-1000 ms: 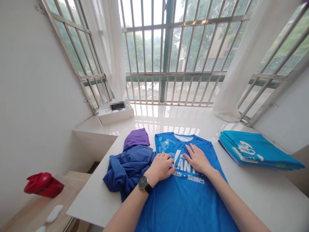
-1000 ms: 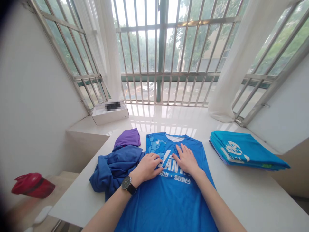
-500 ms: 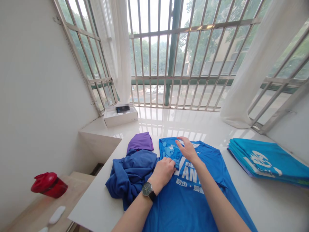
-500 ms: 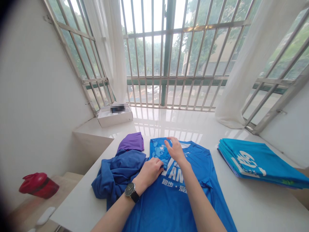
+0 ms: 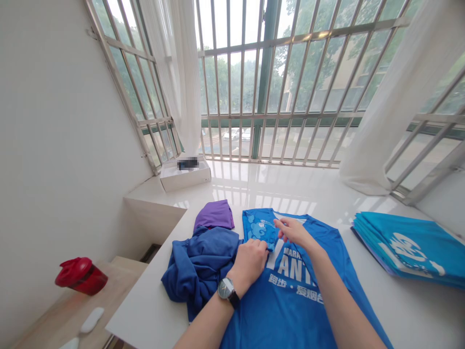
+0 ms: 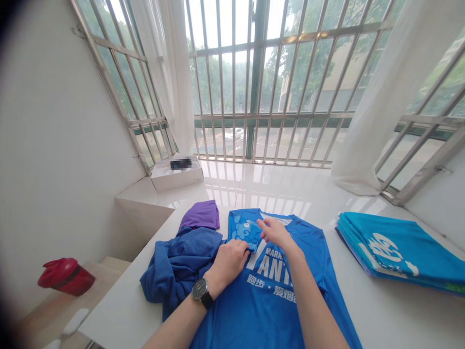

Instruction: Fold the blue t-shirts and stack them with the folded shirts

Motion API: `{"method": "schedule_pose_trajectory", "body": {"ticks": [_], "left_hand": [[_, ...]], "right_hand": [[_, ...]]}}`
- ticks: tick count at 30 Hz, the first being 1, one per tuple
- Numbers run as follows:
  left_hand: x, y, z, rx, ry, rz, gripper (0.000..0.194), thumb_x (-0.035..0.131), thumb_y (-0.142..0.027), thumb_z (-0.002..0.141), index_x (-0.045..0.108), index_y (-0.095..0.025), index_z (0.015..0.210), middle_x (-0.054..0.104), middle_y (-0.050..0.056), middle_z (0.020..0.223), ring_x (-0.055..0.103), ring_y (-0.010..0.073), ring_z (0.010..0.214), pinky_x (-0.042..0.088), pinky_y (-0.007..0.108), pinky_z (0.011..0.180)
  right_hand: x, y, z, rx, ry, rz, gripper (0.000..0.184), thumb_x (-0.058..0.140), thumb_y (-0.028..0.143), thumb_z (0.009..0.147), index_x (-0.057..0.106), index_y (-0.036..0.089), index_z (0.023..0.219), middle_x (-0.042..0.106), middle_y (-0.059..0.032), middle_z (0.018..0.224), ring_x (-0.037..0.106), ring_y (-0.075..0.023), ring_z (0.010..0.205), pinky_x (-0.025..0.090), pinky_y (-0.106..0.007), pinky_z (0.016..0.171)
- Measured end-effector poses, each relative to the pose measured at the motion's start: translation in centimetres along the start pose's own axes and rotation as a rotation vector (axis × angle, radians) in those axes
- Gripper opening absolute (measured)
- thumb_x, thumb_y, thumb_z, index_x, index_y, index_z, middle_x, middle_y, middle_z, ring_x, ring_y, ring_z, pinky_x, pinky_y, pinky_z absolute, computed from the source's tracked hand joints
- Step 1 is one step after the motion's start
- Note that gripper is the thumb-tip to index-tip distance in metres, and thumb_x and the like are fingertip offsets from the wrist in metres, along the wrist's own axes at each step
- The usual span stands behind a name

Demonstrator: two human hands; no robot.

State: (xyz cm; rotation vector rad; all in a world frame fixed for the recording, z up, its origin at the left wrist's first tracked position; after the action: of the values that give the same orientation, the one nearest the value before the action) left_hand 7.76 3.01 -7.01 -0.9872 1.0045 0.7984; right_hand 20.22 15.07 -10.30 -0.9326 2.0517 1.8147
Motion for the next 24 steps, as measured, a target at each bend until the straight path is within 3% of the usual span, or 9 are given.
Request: {"method": "schedule_pose_trajectory", "body": {"ticks": [4,8,11,14,16,19,24], "left_hand": [[-0.6,1.7,-0.1,-0.156,-0.07,-0.161,0.02,0.038,-0.024,0.101,0.056,-0.019,0.108,0.07,0.007,0.095,0.068,0.0222,0.088,0.05,0.03,0.076],[-0.9,3.2,-0.3,-0.275,-0.131,-0.271,0.022,0.033,-0.026,0.102,0.051,-0.019,0.115,0.072,0.008,0.093,0.07,0.0231,0.084,0.049,0.031,0.073],[-1.2,3.5,-0.3,-0.28,-0.186,-0.316,0.022,0.032,-0.026,0.103,0.049,-0.02,0.115,0.071,0.008,0.093,0.071,0.0226,0.084,0.049,0.03,0.072],[-1.2,2.8,-0.2,-0.204,-0.208,-0.296,0.021,0.033,-0.023,0.102,0.048,-0.019,0.115,0.07,0.008,0.095,0.069,0.022,0.087,0.05,0.031,0.075],[-1.2,2.0,-0.2,-0.124,-0.205,-0.265,0.02,0.034,-0.02,0.101,0.05,-0.019,0.114,0.069,0.008,0.097,0.067,0.0221,0.09,0.05,0.032,0.078],[-1.2,0.9,-0.2,-0.029,-0.192,-0.239,0.019,0.037,-0.017,0.099,0.052,-0.019,0.111,0.068,0.008,0.099,0.065,0.0223,0.094,0.05,0.035,0.086],[-1.1,-0.2,-0.3,0.055,-0.148,-0.187,0.018,0.039,-0.013,0.098,0.054,-0.018,0.108,0.066,0.006,0.098,0.061,0.0215,0.095,0.047,0.037,0.091]], "right_hand": [[0.4,-1.0,-1.2,0.126,0.126,0.035,0.051,0.038,0.061,0.094,0.058,0.016,0.109,0.069,-0.0042,0.06,0.065,-0.0177,0.049,0.045,-0.023,0.043],[2.0,-1.2,-2.7,0.221,0.284,0.115,0.072,0.035,0.073,0.09,0.042,0.018,0.136,0.073,-0.0076,0.067,0.07,-0.0213,0.054,0.052,-0.027,0.047],[2.8,-0.4,-2.7,0.189,0.278,0.264,0.077,0.041,0.073,0.088,0.035,0.02,0.143,0.072,-0.0085,0.075,0.071,-0.0225,0.062,0.055,-0.029,0.051],[2.8,0.7,-1.8,0.08,0.184,0.379,0.07,0.049,0.067,0.088,0.036,0.028,0.144,0.07,-0.0073,0.098,0.072,-0.0205,0.078,0.058,-0.03,0.062],[3.0,1.0,-1.2,0.025,0.135,0.426,0.061,0.056,0.061,0.086,0.045,0.031,0.138,0.067,-0.0051,0.107,0.07,-0.0184,0.086,0.058,-0.028,0.069],[3.2,0.6,-0.4,0.0,0.056,0.487,0.051,0.061,0.055,0.083,0.057,0.027,0.125,0.068,-0.0045,0.101,0.068,-0.0177,0.084,0.055,-0.027,0.067],[3.1,-0.7,0.6,0.021,-0.031,0.53,0.049,0.062,0.057,0.077,0.066,0.021,0.11,0.072,-0.0037,0.088,0.067,-0.0182,0.075,0.05,-0.026,0.06]]}}
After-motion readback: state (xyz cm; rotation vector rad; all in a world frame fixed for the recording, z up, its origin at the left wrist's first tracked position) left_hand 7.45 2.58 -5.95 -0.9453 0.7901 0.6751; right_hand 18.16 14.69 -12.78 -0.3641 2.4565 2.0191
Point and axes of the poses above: each hand's wrist, its own z-axis towards the middle knuckle, its own x-axis out of the palm, y = z × x, the point moved 10 cm from there along z, towards the middle knuckle
